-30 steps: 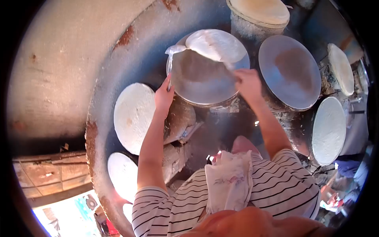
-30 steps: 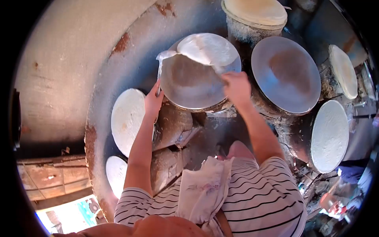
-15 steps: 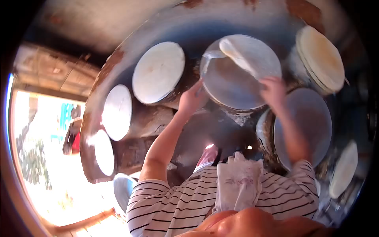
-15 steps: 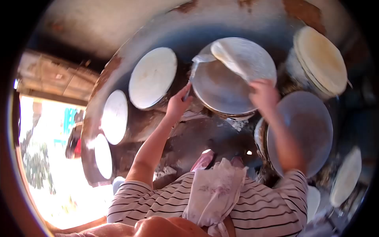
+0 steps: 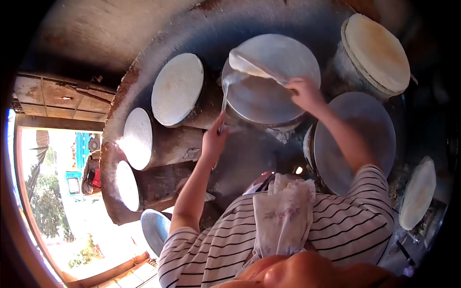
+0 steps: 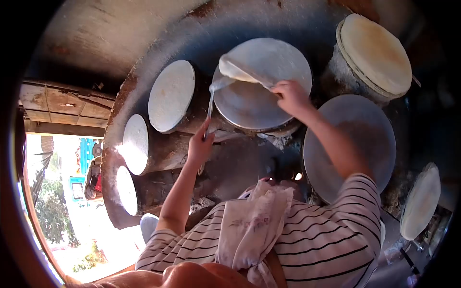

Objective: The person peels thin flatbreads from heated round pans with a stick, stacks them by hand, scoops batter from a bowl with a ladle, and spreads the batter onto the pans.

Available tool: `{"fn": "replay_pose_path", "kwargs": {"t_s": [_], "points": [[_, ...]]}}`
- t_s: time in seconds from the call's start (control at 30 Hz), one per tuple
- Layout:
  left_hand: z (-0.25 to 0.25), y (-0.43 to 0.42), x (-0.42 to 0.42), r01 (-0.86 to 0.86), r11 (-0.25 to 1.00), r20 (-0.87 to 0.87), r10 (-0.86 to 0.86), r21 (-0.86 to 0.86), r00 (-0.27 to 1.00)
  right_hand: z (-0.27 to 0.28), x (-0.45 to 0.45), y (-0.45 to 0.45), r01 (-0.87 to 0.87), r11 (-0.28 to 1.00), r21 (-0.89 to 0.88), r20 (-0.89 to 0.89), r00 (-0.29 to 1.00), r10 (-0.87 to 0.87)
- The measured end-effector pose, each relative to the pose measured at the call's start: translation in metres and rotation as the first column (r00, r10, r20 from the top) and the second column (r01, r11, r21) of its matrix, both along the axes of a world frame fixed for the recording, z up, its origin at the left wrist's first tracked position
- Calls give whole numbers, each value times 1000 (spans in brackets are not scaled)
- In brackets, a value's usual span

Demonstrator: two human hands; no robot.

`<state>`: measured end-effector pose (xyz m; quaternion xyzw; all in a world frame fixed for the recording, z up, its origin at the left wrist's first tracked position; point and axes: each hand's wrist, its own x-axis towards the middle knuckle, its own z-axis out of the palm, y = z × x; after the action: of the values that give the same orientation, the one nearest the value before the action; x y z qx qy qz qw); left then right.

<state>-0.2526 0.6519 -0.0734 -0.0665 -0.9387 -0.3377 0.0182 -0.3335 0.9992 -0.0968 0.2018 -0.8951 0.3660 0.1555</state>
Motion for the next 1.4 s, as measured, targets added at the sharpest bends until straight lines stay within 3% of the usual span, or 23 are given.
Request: {"fn": "replay_pose_path", "kwargs": {"t_s": [0.1, 0.17, 0.23, 0.3, 0.4, 0.47, 0.5, 0.6, 0.63, 0.7, 0.77, 0.8, 0.83, 0.93, 0.97, 1.07, 1.17, 1.2, 1.27, 1.33, 1.37, 1.4], "points": [[10, 9, 4, -37, 997, 153, 27, 64, 988, 2, -34, 52, 305, 945, 116, -89, 951, -296], [32, 32, -8, -99, 995, 380, 102, -27, 919, -26, -53, 33, 127, 989, 71, -14, 992, -126], [33, 37, -10, -95, 995, 424, 105, -44, 899, -24, -42, -5, 23, 1000, 3, 31, 999, -23], [24, 27, 9, -37, 999, 294, 26, 31, 955, -32, -21, -8, -88, 996, -20, 80, 993, 89], [30, 12, 41, 20, 1000, 280, -22, 8, 960, -13, -17, 22, -201, 978, -61, 46, 978, 204], [45, 17, 32, 11, 999, 446, 13, -50, 895, 14, -44, 40, -175, 975, -137, 266, 942, 207], [49, 20, 30, 8, 997, 526, 36, -80, 850, -2, -70, 46, -79, 994, -78, 86, 993, 86], [34, 30, 17, 6, 1000, 445, -6, 1, 896, -18, -102, 21, -247, 969, 2, 22, 969, 247], [33, 24, 19, -2, 999, 402, -14, 40, 916, -16, -87, 15, -281, 953, -112, 76, 954, 290], [34, 10, 50, -43, 991, 362, -5, 124, 932, -19, -54, 35, -307, 939, -155, 200, 921, 334], [31, -29, 53, -128, 991, 386, 100, 48, 917, 0, -58, 74, -320, 935, -153, 345, 869, 354], [44, -27, 49, -245, 967, 479, 182, 73, 858, 5, -61, 84, -316, 935, -159, 458, 815, 354], [58, -26, 45, -367, 927, 563, 260, 83, 784, 6, -71, 76, -175, 984, -35, 496, 852, 170], [47, -11, 10, -398, 875, 548, 198, 275, 813, -9, -95, 40, -263, 946, -191, 179, 938, 297], [46, -7, 15, -397, 880, 569, 192, 261, 800, -3, -91, 39, -355, 921, -161, 307, 869, 388], [62, -20, 51, -423, 847, 656, 122, 322, 744, 24, -49, 84, -367, 929, -56, 478, 807, 347], [83, -10, 42, -424, 837, 631, 127, 347, 766, -3, -33, 114, -263, 937, -232, 439, 831, 342], [71, -13, 48, -404, 848, 627, 114, 342, 771, 10, -29, 92, -124, 984, -125, 475, 864, 169], [27, 0, 29, -307, 872, 564, 44, 381, 824, -8, -19, 66, -203, 956, -211, 301, 917, 261], [49, 15, 35, -291, 874, 622, -16, 389, 783, -6, 8, 68, -310, 938, -152, 237, 910, 339], [55, 12, 42, -287, 871, 627, -30, 398, 779, 12, 30, 79, -237, 950, -203, 408, 861, 302], [54, 9, 52, -299, 860, 634, -36, 413, 772, 2, 33, 84, -135, 982, -134, 300, 939, 170]]}}
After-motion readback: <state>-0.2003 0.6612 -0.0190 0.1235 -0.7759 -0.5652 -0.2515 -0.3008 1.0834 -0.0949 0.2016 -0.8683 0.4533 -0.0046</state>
